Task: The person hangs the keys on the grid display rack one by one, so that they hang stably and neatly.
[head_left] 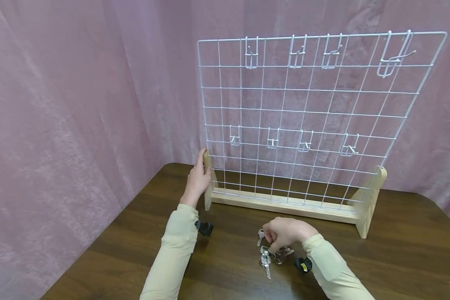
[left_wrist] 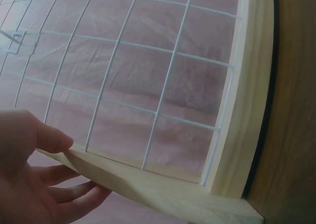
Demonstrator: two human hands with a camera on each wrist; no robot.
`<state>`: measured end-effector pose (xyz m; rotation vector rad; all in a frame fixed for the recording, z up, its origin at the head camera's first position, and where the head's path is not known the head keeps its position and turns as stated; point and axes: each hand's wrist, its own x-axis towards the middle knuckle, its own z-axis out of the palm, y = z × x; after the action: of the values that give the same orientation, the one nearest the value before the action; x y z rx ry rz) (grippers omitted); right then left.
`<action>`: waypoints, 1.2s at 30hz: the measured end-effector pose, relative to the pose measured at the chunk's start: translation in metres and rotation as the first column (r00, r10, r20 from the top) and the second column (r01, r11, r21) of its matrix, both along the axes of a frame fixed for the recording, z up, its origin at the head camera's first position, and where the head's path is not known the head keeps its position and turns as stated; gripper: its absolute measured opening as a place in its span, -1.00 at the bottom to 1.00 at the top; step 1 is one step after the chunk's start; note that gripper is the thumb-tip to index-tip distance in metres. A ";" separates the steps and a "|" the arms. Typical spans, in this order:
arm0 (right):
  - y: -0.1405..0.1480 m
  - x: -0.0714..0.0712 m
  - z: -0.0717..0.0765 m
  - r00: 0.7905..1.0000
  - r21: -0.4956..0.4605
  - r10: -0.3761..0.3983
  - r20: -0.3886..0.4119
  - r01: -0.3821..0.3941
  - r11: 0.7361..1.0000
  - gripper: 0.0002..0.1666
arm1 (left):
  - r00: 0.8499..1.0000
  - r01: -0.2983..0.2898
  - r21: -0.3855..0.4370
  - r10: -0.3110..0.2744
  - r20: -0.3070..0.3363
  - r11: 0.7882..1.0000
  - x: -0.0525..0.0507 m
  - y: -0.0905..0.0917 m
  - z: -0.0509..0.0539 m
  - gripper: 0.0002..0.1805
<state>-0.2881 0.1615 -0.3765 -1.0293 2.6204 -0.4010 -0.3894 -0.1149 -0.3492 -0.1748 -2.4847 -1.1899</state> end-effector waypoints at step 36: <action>0.017 0.005 0.032 0.963 -0.007 0.012 -0.269 -0.014 1.000 -0.76 | 0.999 0.022 -0.048 -0.020 0.045 0.999 0.003 -0.001 0.005 -0.30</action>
<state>-0.2835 0.1789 -0.3441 -1.1776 2.8487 -0.2872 -0.3864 -0.1161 -0.3447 -0.1900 -2.5580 -1.1543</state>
